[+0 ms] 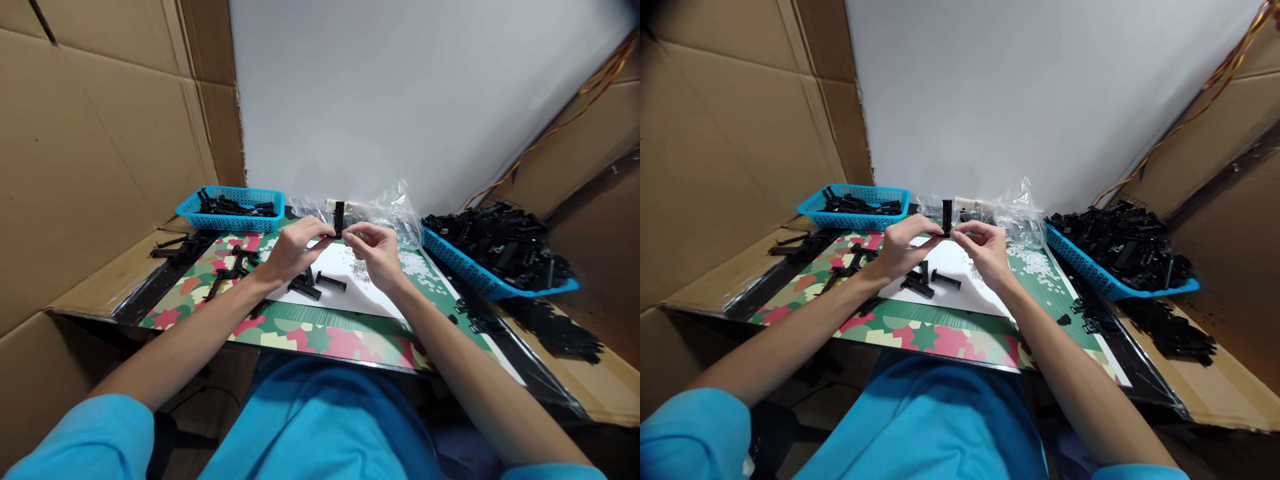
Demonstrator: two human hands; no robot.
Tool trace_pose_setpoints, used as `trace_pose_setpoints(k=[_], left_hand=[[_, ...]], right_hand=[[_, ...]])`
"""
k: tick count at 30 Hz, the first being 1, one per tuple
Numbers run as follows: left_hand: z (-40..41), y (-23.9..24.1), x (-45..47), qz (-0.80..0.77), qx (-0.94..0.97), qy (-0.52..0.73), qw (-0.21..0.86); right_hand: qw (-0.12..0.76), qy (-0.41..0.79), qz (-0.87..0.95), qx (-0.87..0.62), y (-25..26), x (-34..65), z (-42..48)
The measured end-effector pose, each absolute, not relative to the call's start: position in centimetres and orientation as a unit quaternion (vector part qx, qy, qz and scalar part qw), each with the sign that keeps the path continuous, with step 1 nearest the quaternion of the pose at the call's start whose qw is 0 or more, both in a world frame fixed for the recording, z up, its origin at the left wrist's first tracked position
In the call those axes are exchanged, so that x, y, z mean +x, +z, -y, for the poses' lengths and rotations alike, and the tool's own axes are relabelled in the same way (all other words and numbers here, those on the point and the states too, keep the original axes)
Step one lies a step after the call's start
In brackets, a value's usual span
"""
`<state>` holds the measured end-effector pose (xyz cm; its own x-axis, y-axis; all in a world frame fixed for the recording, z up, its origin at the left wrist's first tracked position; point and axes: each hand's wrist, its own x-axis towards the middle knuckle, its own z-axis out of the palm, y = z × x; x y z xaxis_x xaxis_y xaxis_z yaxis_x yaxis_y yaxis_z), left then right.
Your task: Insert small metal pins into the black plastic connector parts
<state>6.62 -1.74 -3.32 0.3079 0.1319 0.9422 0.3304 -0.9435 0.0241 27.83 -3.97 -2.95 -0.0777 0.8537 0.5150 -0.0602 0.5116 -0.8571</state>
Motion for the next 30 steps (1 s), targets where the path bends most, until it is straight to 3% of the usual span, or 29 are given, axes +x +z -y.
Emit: trace_pose_setpoints(k=[14, 23, 30], left_hand=[[1.8, -3.8, 6.2, 0.159, -0.816, -0.550, 0.077], [1.7, -3.8, 6.7, 0.161, -0.808, -0.564, 0.059], [1.5, -4.1, 7.4, 0.215, -0.784, -0.582, -0.030]], right_hand=[[0.587, 0.364, 0.645, -0.326, -2.7, 27.7, 4.4], [0.573, 0.420, 0.632, -0.309, -2.6, 28.1, 4.2], [0.584, 0.398, 0.623, -0.335, -2.5, 28.7, 3.6]])
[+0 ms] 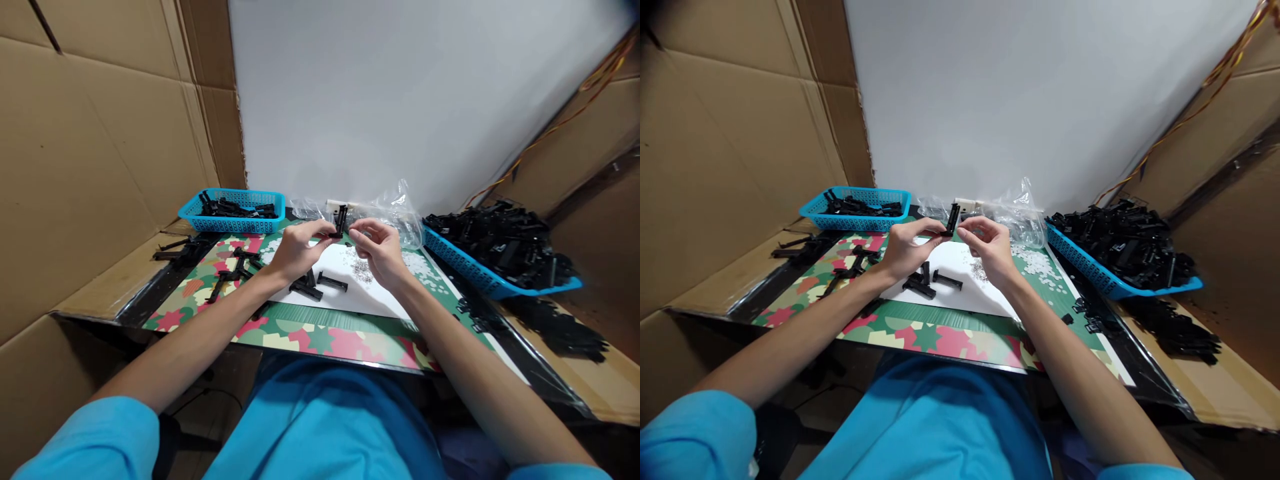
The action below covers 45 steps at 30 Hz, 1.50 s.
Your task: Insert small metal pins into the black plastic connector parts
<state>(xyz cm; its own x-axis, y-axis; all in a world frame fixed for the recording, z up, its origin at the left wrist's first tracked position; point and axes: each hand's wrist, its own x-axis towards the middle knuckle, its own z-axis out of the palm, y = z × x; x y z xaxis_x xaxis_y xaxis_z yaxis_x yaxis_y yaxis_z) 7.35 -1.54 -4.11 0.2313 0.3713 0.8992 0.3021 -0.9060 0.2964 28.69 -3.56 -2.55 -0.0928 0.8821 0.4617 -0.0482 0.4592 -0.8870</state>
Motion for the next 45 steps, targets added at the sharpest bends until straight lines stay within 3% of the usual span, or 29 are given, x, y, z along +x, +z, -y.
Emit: trace_pose_setpoints(k=[5, 12, 18, 22, 25, 30, 45], left_hand=[[0.5, -4.9, 7.7, -0.254, 0.780, 0.560, 0.117], [-0.9, -6.4, 7.4, -0.292, 0.813, 0.486, 0.135], [-1.3, -7.2, 6.5, -0.326, 0.857, 0.381, 0.119], [-1.1, -7.1, 6.3, -0.314, 0.882, 0.335, 0.105], [-1.0, -7.0, 6.4, -0.321, 0.879, 0.333, 0.114], [-0.9, -6.8, 6.6, -0.318, 0.883, 0.328, 0.105], [-0.5, -6.2, 6.5, -0.289, 0.898, 0.321, 0.083]], right_hand=[[0.591, 0.333, 0.637, -0.366, -2.8, 29.4, 2.9], [0.532, 0.176, 0.728, -0.394, -3.5, 31.0, 1.7], [0.480, 0.161, 0.763, -0.401, -3.8, 31.4, 1.0], [0.466, 0.236, 0.754, -0.398, -4.2, 30.1, 1.2], [0.479, 0.282, 0.740, -0.379, -4.3, 28.9, 1.3], [0.469, 0.225, 0.759, -0.392, -4.6, 28.2, 0.9], [0.513, 0.249, 0.694, -0.440, -6.4, 27.5, 0.3]])
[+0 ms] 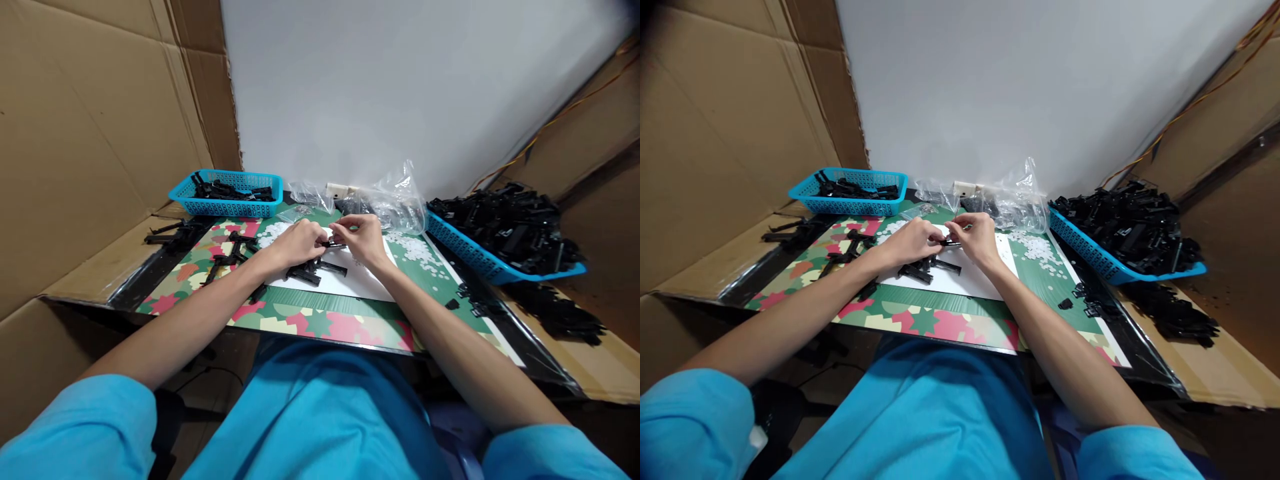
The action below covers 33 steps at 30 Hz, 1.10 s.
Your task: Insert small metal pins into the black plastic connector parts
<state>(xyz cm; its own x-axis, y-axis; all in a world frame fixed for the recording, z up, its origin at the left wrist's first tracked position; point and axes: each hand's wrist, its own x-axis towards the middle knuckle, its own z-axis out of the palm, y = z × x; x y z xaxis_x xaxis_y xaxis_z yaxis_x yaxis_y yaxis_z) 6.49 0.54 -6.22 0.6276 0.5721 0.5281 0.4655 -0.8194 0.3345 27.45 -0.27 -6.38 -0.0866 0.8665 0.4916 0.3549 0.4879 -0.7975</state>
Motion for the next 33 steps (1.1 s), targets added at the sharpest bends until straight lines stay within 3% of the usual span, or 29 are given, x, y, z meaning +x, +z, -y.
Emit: trace_pose_setpoints(k=[25, 33], left_hand=[[-0.06, -5.66, 6.56, -0.324, 0.900, 0.276, 0.094], [0.07, -5.48, 6.75, -0.339, 0.900, 0.264, 0.071]], right_hand=[[0.474, 0.149, 0.736, -0.460, -6.24, 27.13, 0.71], [0.471, 0.174, 0.735, -0.455, -6.04, 27.16, 0.39]])
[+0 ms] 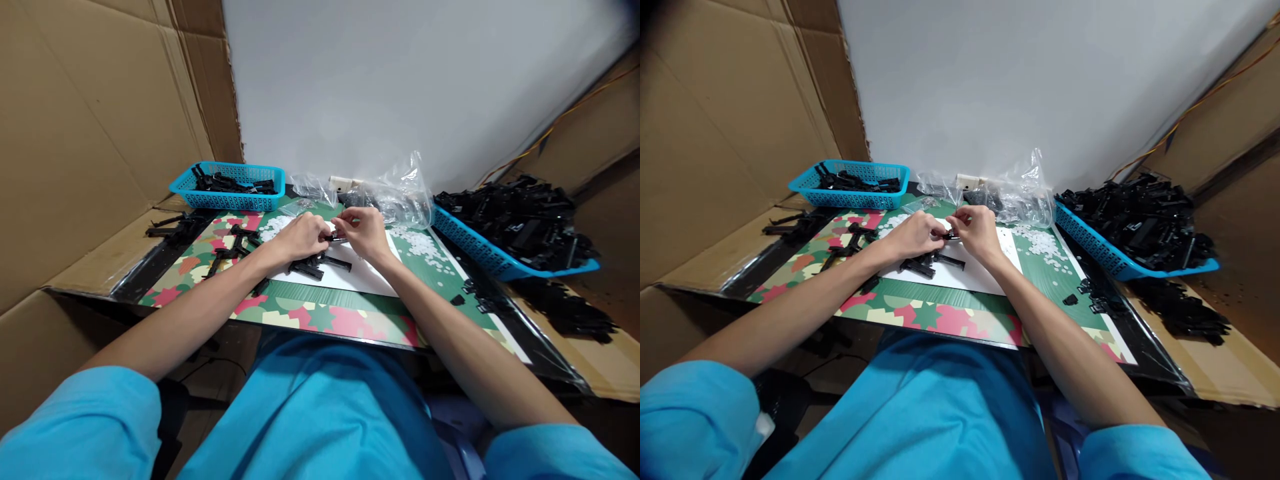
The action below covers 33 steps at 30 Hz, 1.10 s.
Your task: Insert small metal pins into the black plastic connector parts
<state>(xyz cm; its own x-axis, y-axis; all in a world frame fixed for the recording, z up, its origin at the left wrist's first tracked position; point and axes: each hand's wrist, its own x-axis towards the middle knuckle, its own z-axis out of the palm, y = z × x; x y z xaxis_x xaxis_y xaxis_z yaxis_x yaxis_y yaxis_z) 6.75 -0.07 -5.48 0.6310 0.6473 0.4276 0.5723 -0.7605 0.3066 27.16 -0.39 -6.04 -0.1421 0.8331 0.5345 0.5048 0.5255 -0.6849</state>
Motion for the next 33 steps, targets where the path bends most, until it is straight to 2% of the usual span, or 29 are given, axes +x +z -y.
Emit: trace_pose_setpoints(k=[7, 12, 16, 19, 21, 33], left_hand=[[0.4, -5.3, 6.6, -0.331, 0.909, 0.235, 0.091], [0.5, -5.4, 6.6, -0.341, 0.906, 0.234, 0.090], [0.5, -5.5, 6.7, -0.353, 0.899, 0.239, 0.098], [0.6, -5.4, 6.7, -0.353, 0.898, 0.243, 0.100], [0.7, -5.4, 6.8, -0.350, 0.899, 0.246, 0.098], [0.7, -5.3, 6.8, -0.358, 0.898, 0.239, 0.088]], right_hand=[[0.479, 0.202, 0.726, -0.449, -5.6, 27.1, 0.7], [0.457, 0.170, 0.740, -0.464, -4.7, 27.5, 1.0], [0.369, 0.117, 0.780, -0.492, -3.8, 28.6, 1.4], [0.285, 0.124, 0.811, -0.495, -3.4, 29.4, 1.8], [0.263, 0.139, 0.822, -0.487, -3.4, 29.7, 2.0], [0.256, 0.163, 0.833, -0.462, -3.7, 29.1, 2.3]])
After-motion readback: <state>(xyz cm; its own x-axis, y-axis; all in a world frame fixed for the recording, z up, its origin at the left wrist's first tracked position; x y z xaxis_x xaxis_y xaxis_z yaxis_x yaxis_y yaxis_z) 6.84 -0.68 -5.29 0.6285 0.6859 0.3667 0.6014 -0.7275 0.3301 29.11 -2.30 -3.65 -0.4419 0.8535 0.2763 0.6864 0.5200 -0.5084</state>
